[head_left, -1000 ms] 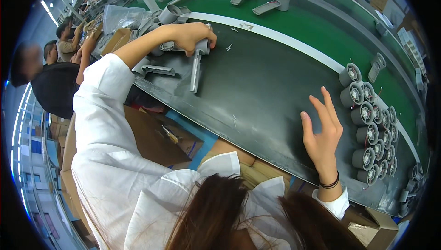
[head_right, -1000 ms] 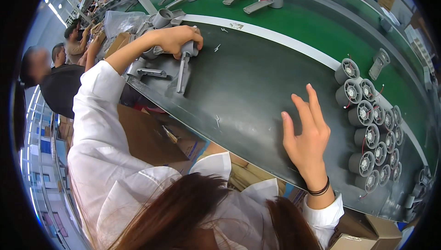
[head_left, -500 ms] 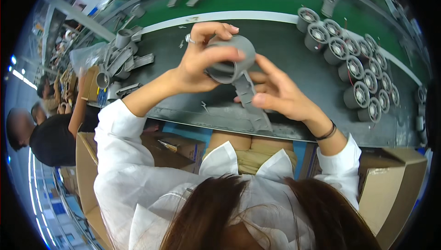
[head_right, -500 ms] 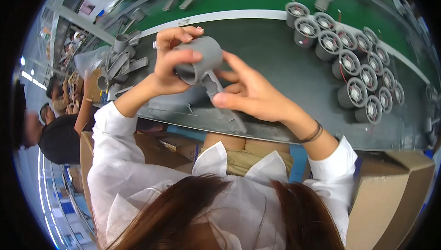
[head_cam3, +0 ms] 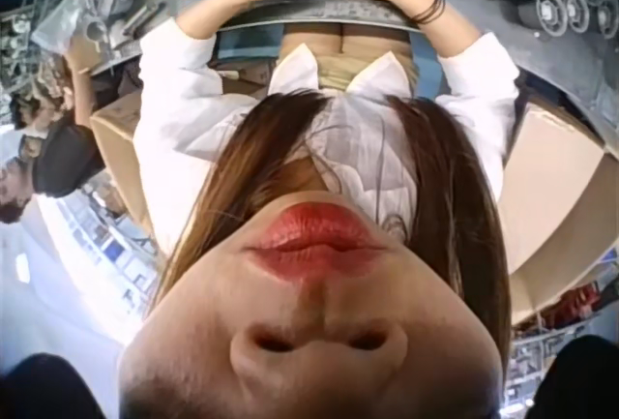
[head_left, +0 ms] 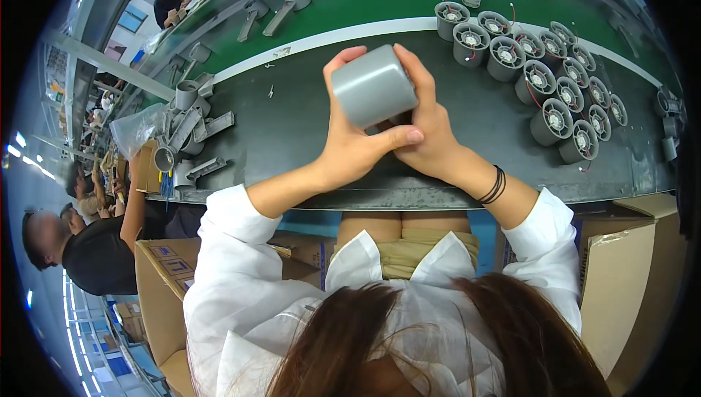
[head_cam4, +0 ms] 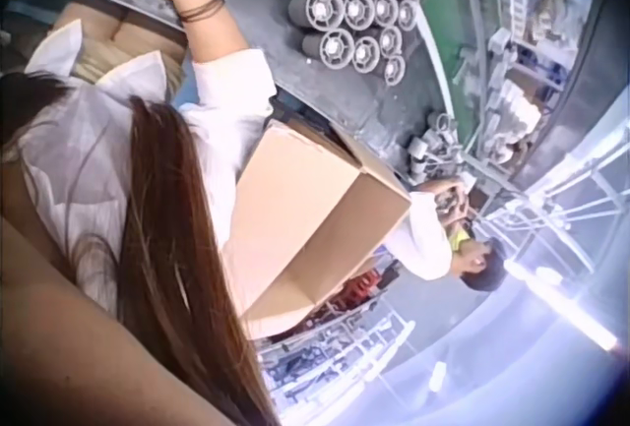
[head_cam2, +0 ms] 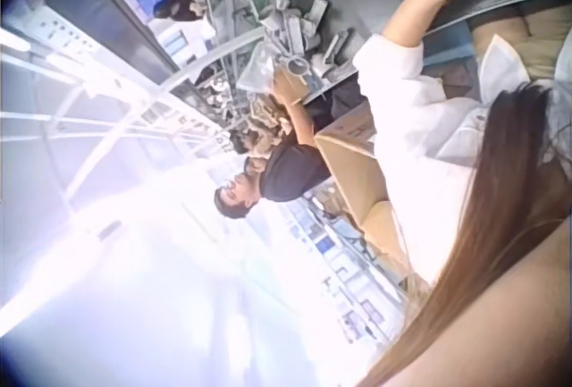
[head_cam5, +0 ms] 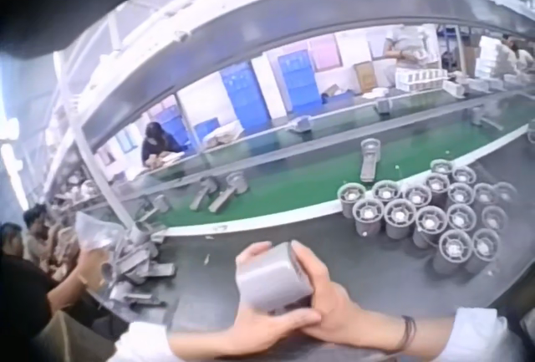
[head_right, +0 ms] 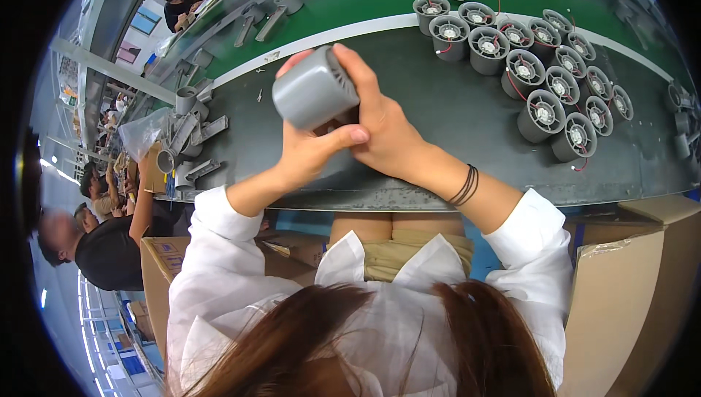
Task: Assembling the internal components, motor, and housing of small handheld electric fans.
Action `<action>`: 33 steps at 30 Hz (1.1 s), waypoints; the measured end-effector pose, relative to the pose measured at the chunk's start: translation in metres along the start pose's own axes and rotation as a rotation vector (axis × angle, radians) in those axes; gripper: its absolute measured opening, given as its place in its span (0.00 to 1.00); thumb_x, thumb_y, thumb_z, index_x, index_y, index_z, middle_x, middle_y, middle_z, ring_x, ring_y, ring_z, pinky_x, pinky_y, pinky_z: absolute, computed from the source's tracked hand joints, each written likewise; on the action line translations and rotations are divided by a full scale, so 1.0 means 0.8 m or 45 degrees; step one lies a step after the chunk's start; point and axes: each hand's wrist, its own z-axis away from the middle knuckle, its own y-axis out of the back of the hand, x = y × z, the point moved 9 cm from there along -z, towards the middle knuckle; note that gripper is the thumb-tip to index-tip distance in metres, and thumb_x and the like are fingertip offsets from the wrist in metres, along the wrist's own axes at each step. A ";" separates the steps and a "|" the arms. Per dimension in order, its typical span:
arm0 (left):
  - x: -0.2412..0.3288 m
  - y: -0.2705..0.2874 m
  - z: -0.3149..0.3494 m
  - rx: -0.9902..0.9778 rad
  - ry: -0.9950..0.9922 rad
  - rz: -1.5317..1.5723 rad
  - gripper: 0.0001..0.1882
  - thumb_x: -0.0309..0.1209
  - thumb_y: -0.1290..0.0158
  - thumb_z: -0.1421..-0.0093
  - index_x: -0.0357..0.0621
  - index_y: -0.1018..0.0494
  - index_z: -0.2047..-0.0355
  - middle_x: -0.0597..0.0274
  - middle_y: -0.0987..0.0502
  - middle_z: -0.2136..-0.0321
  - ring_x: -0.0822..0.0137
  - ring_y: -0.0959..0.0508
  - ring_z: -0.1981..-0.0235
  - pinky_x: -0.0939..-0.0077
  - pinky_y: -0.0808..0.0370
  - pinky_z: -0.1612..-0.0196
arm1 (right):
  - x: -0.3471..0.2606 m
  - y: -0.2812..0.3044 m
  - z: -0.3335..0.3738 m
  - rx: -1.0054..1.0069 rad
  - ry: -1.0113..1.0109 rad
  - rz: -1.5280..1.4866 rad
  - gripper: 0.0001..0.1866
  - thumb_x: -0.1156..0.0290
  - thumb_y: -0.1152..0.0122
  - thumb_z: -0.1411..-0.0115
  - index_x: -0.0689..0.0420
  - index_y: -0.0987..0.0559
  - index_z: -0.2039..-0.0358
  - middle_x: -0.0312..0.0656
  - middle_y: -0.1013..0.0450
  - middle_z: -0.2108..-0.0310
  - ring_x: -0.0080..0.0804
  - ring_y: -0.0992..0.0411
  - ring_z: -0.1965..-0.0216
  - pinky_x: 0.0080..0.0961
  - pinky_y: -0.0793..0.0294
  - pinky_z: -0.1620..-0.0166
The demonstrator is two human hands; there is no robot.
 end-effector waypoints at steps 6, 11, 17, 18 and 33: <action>0.065 -0.003 0.005 0.033 -0.860 -0.699 0.36 0.20 0.37 0.55 0.39 0.45 0.48 0.50 0.30 0.59 0.61 0.26 0.57 0.70 0.30 0.52 | -0.003 -0.005 -0.013 -0.115 0.195 0.114 0.51 0.85 0.39 0.59 0.55 0.54 0.36 0.50 0.39 0.44 0.52 0.38 0.47 0.40 0.36 0.46; 0.051 0.023 0.001 0.004 -0.791 -0.790 0.34 0.19 0.38 0.54 0.38 0.42 0.49 0.51 0.30 0.58 0.62 0.25 0.59 0.74 0.28 0.58 | 0.014 0.013 -0.028 -0.127 0.127 0.552 0.41 0.83 0.40 0.60 0.56 0.40 0.42 0.47 0.37 0.44 0.49 0.39 0.47 0.39 0.40 0.43; 0.020 0.048 -0.001 -0.050 -0.528 -1.052 0.35 0.16 0.43 0.59 0.42 0.40 0.48 0.52 0.28 0.59 0.51 0.25 0.62 0.66 0.27 0.62 | 0.065 0.090 -0.043 0.053 -0.028 1.481 0.24 0.74 0.38 0.53 0.58 0.28 0.53 0.46 0.32 0.49 0.48 0.37 0.48 0.41 0.37 0.46; 0.012 0.044 -0.007 -0.121 -0.430 -1.056 0.35 0.17 0.44 0.60 0.44 0.40 0.49 0.51 0.27 0.62 0.48 0.25 0.64 0.63 0.28 0.64 | 0.079 0.094 -0.040 -0.019 -0.104 1.581 0.25 0.74 0.37 0.53 0.59 0.29 0.52 0.46 0.32 0.50 0.48 0.36 0.49 0.41 0.37 0.47; -0.052 0.009 -0.016 -0.783 -0.005 -1.178 0.33 0.42 0.39 0.51 0.61 0.38 0.45 0.47 0.25 0.79 0.47 0.24 0.76 0.58 0.29 0.73 | 0.038 0.077 -0.040 -0.081 -0.228 0.913 0.24 0.70 0.34 0.55 0.58 0.24 0.55 0.50 0.27 0.56 0.44 0.29 0.57 0.35 0.30 0.52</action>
